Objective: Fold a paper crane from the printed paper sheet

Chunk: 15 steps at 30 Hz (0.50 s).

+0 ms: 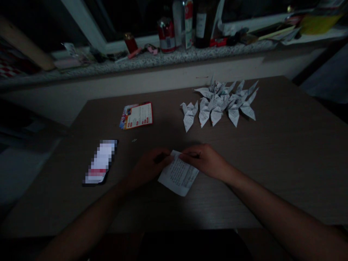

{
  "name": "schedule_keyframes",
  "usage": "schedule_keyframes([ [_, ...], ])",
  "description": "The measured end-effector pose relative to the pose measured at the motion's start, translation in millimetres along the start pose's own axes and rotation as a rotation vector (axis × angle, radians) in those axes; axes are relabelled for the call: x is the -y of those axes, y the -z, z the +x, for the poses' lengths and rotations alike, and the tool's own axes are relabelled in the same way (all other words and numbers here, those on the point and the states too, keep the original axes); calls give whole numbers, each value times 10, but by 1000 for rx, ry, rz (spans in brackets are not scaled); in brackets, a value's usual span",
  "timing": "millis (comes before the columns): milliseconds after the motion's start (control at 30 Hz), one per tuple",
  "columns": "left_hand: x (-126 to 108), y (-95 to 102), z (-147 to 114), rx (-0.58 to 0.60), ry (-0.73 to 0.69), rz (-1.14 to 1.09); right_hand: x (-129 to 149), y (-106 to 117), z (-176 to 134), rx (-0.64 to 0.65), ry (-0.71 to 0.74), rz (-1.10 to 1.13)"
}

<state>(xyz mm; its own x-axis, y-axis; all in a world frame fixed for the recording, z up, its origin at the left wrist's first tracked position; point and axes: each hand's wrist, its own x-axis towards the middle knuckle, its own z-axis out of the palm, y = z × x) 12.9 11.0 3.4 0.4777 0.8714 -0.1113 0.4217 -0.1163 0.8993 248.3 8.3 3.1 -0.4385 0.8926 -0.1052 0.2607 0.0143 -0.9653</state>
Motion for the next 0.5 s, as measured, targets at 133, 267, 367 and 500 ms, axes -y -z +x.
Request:
schedule_keyframes([
  [133,4,-28,-4,-44,-9,-5,-22,0,15,-35,-5,14],
  [267,-1,4,-17,-193,28,-37,-53,41,44,-149,-31,55],
  [367,3,48,-21,-293,24,3,-59,50,51,-142,-73,203],
  [500,23,68,-26,-300,-2,12,-28,29,35,-174,-83,267],
])
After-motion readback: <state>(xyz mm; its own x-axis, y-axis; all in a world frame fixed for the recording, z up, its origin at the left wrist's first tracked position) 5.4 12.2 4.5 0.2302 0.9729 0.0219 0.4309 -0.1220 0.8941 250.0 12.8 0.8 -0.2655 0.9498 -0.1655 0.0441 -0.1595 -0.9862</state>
